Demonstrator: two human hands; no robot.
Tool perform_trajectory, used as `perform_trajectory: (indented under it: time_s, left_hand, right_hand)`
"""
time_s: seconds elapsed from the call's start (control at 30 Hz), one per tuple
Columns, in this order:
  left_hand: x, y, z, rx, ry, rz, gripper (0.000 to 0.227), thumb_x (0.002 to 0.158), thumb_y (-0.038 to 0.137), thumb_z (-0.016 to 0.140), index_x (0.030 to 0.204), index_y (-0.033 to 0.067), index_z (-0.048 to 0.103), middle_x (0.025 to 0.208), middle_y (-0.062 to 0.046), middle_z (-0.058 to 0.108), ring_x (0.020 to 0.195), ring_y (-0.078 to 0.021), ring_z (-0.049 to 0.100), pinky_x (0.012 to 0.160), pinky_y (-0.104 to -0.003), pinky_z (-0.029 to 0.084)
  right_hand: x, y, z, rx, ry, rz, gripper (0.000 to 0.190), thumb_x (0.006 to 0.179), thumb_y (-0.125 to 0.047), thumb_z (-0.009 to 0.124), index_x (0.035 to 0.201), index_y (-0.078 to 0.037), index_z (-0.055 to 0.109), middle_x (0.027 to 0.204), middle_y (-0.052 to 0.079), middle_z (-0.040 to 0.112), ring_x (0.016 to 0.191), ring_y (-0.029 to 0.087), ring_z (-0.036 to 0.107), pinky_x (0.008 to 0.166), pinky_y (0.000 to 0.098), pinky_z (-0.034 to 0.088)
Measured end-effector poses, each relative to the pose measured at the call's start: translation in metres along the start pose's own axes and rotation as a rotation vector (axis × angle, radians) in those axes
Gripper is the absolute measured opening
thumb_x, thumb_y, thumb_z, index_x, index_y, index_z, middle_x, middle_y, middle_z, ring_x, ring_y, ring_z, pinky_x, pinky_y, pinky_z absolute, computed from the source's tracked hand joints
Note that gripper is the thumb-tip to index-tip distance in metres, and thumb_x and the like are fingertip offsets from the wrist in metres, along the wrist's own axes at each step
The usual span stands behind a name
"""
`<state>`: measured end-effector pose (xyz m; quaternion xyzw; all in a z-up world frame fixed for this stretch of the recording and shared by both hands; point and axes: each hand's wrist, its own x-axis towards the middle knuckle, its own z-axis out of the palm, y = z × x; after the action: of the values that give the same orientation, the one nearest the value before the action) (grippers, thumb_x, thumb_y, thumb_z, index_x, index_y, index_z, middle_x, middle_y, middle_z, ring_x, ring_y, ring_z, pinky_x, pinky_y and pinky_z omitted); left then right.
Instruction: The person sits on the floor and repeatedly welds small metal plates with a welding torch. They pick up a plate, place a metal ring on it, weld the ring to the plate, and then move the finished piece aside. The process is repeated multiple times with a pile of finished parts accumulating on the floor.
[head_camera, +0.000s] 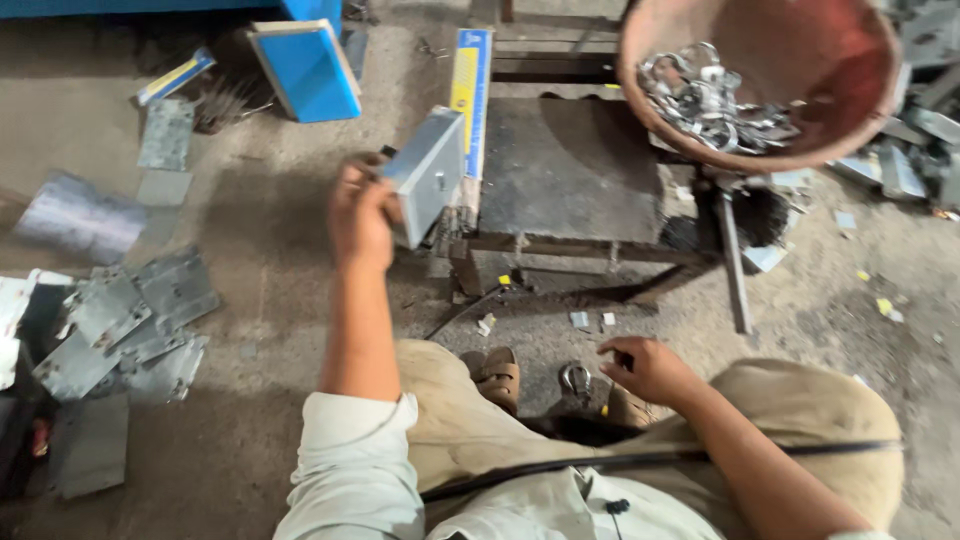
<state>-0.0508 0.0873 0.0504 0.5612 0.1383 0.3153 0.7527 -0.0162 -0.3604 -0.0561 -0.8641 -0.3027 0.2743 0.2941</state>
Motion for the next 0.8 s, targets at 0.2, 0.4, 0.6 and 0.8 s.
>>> perform_trajectory:
  time_s: [0.2, 0.4, 0.6, 0.8]
  left_hand:
    - [-0.114, -0.058, 0.131, 1.209, -0.537, 0.193, 0.039, 0.093, 0.013, 0.068, 0.130, 0.0233, 0.062, 0.112, -0.010, 0.073, 0.105, -0.0281, 0.067, 0.089, -0.046, 0.055]
    - [-0.096, -0.067, 0.106, 1.415, -0.746, 0.164, 0.065, 0.093, 0.009, 0.062, 0.147, 0.0434, 0.049, 0.158, -0.019, 0.038, 0.145, -0.0530, 0.022, 0.111, -0.059, 0.034]
    - [-0.084, -0.072, 0.085, 1.245, -0.537, 0.391, 0.072, 0.089, 0.038, 0.077, 0.149, 0.0174, 0.044, 0.164, -0.020, 0.022, 0.150, -0.0462, 0.015, 0.118, -0.066, 0.011]
    - [-0.113, -0.108, 0.104, 1.296, -0.618, 0.538, 0.022, 0.091, 0.039, 0.074, 0.104, 0.0217, 0.079, 0.142, -0.003, 0.063, 0.150, -0.0369, 0.030, 0.118, -0.061, 0.019]
  right_hand:
    - [-0.015, -0.004, -0.016, 0.060, 0.136, -0.051, 0.031, 0.086, -0.030, 0.078, 0.112, -0.013, 0.075, 0.072, 0.007, 0.071, 0.062, 0.018, 0.064, 0.061, 0.0346, 0.053]
    - [-0.032, 0.011, -0.056, 0.456, 0.387, -0.007, 0.028, 0.093, -0.019, 0.074, 0.118, -0.006, 0.073, 0.079, 0.002, 0.068, 0.063, 0.008, 0.056, 0.055, 0.0273, 0.046]
    - [-0.025, 0.015, -0.064, 0.686, 0.447, 0.070, 0.028, 0.096, -0.013, 0.071, 0.121, 0.001, 0.068, 0.089, 0.005, 0.070, 0.076, 0.010, 0.061, 0.065, 0.0261, 0.051]
    - [0.006, -0.024, -0.079, 0.762, 0.278, 0.021, 0.034, 0.094, -0.012, 0.070, 0.125, 0.000, 0.066, 0.094, 0.002, 0.070, 0.080, 0.009, 0.064, 0.070, 0.0256, 0.056]
